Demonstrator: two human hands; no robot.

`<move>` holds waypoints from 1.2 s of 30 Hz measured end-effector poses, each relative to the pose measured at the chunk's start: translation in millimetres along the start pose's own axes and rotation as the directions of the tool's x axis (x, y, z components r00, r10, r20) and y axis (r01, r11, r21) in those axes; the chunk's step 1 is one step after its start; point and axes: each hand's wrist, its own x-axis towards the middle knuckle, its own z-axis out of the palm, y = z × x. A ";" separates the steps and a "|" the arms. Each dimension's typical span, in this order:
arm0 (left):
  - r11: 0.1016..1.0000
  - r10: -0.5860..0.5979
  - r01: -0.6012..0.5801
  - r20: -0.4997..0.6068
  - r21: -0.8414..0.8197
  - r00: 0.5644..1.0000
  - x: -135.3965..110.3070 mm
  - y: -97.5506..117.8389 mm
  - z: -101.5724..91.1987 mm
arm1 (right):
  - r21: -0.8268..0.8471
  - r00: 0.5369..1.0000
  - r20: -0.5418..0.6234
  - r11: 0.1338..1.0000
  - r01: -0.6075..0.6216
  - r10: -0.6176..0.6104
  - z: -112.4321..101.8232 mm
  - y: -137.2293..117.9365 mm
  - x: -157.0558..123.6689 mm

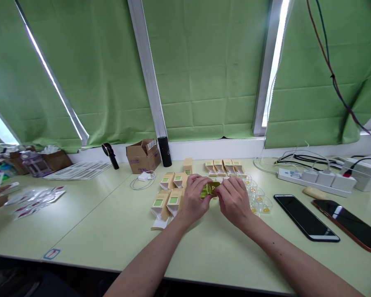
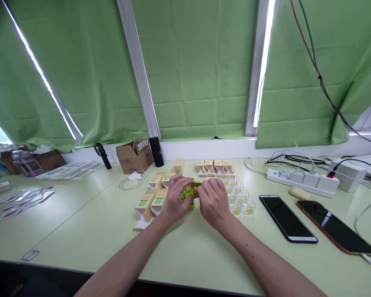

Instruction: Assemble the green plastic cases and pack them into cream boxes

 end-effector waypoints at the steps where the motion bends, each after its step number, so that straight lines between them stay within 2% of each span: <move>1: 1.000 -0.001 0.001 -0.001 0.001 1.000 0.1 0.2 -0.1 | -0.003 1.000 0.001 1.000 0.000 0.000 0.0 0.1 -0.1; 28: 0.999 0.012 -0.012 -0.009 0.043 1.000 0.1 -2.0 1.4 | -0.032 1.000 -0.001 0.999 -0.004 0.004 0.0 -1.3 -0.3; 36: 0.997 -0.068 0.070 -0.035 0.041 0.997 -2.6 -12.6 1.3 | -0.029 1.000 0.005 1.000 0.002 -0.002 -1.9 -5.7 -0.3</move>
